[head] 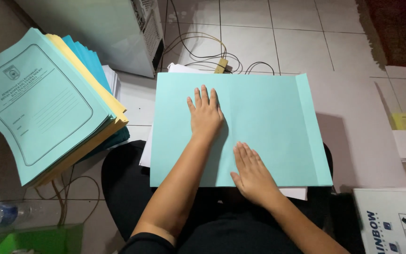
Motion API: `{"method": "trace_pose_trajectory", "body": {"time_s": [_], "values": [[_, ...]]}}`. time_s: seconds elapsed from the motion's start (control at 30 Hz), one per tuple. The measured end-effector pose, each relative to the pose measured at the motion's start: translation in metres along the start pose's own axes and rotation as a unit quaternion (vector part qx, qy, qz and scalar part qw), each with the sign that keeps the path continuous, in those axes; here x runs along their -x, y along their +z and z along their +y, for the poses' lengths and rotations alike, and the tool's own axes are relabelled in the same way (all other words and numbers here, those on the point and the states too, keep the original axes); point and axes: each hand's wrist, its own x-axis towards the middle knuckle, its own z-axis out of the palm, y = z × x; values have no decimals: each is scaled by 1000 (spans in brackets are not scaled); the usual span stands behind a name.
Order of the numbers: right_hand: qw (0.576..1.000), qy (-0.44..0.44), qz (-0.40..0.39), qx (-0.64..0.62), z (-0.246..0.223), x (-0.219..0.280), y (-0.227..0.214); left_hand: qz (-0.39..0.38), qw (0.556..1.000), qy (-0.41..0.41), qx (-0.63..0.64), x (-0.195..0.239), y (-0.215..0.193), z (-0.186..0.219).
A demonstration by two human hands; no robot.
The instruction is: The person sits and repeatedly folds light blue paper sheets in half. They smooth the creases with their hands, open the folded sheets to reveal printed text, and then fold them back down. The person handles the papers one by one, stacking them on their lap.
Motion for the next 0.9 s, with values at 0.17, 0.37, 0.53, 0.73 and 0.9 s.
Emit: {"method": "trace_pose_trajectory", "body": {"time_s": [0.17,0.37,0.53,0.73,0.9], "values": [[999,21,2,-26,28,-97,-1,5,1000,17,6,0,7,-7],[997,60,34,-37,82,-212,1,0,1000,10,13,-7,21,-12],[989,126,-5,-76,108,-242,-16,-33,999,-7,6,-9,18,-11],[969,236,25,-69,155,-199,-14,-45,999,-14,9,-5,7,-6],[972,228,23,-50,151,-123,-19,-11,1000,-9,14,-3,3,-4]]}}
